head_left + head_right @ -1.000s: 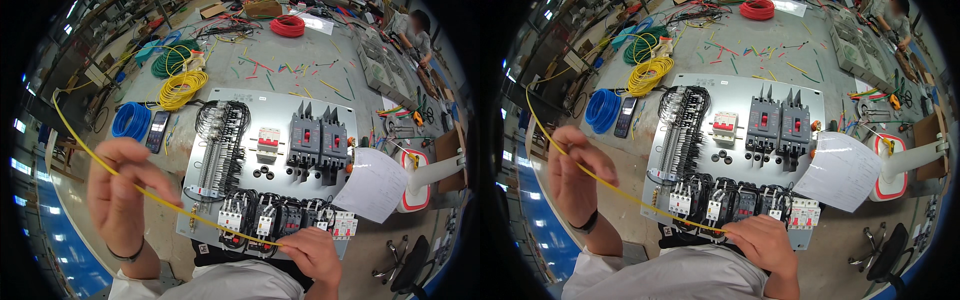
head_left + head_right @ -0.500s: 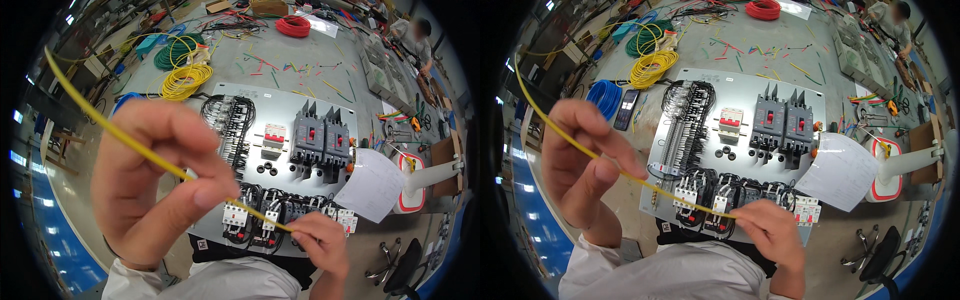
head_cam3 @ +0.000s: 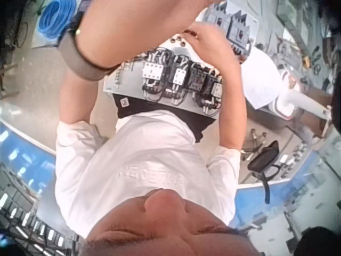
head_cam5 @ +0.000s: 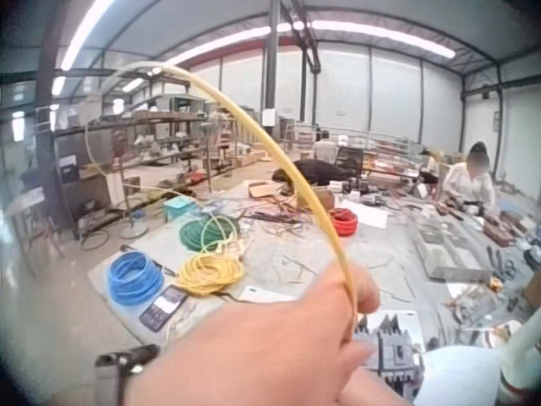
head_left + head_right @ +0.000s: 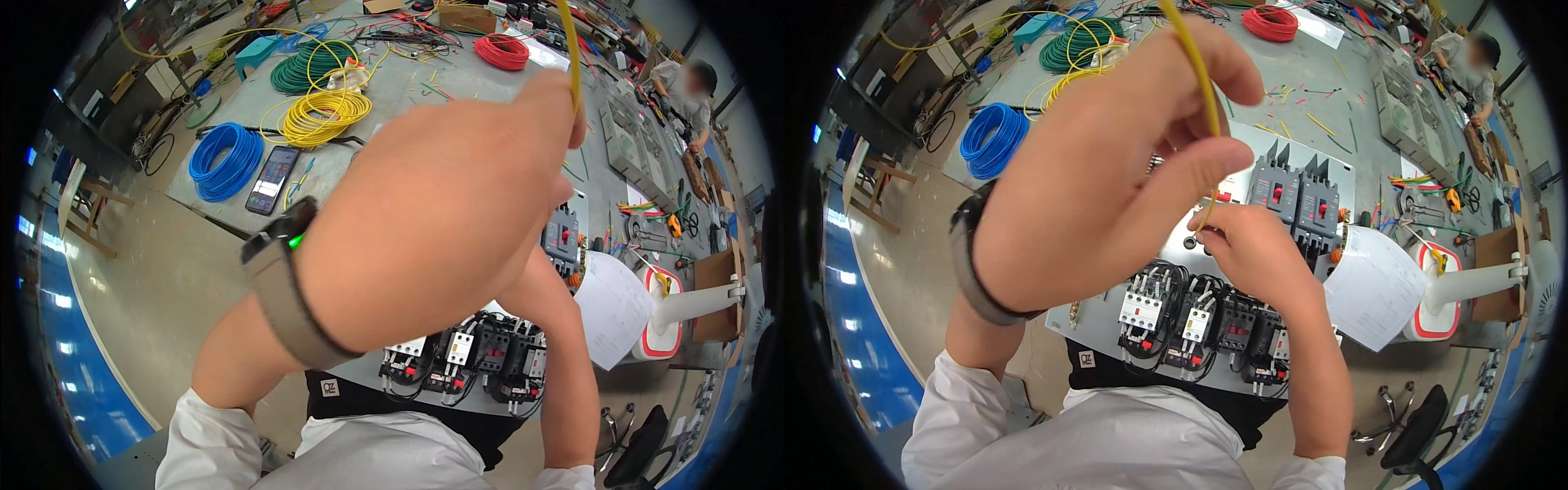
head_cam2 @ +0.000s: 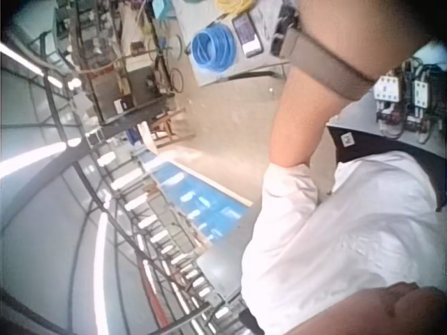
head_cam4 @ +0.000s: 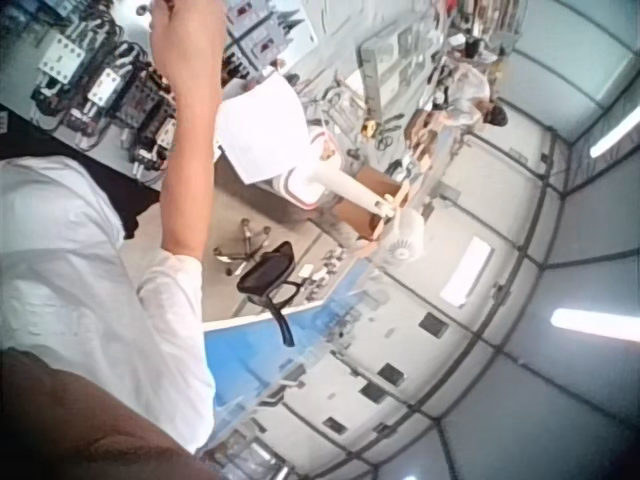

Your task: The person consults a laminated wiring diagram and then strips and routes a yellow wire into an electrical control panel. The person uses wire strippers to remove insulation and connects the wire to terminal blocks on the panel.

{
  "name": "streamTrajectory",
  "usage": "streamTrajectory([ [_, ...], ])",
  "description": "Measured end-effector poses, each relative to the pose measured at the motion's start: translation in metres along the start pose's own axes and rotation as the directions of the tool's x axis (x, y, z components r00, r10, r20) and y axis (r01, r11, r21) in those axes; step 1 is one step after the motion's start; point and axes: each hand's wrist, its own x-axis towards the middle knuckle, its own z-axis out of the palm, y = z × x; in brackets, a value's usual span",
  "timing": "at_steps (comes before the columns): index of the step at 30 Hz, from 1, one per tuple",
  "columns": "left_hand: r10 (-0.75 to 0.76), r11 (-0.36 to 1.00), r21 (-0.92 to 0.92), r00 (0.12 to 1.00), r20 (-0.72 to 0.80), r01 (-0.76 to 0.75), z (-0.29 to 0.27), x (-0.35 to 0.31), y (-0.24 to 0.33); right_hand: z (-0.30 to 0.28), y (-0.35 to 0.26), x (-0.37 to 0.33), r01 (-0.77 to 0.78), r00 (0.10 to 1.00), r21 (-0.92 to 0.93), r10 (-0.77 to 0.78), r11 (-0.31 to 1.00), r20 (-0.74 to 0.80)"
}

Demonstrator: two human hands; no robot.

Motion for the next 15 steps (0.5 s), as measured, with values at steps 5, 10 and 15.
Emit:
streamTrajectory([
  [5, -0.013, 0.976, 0.219, 1.000, -0.010, 0.015, 0.010, -0.013, -0.022, 0.019, 0.008, 0.008, -0.046, 0.997, -0.023, 0.048, 0.999, 0.057],
  [10, 0.006, 0.971, 0.237, 1.000, -0.022, 0.000, 0.019, -0.017, -0.034, 0.023, 0.020, 0.008, -0.062, 0.996, -0.037, 0.064, 0.997, 0.063],
  [15, -0.004, 0.964, 0.265, 1.000, -0.022, 0.010, 0.028, -0.019, -0.040, 0.027, 0.029, 0.010, -0.037, 0.998, -0.074, 0.041, 0.997, 0.046],
])
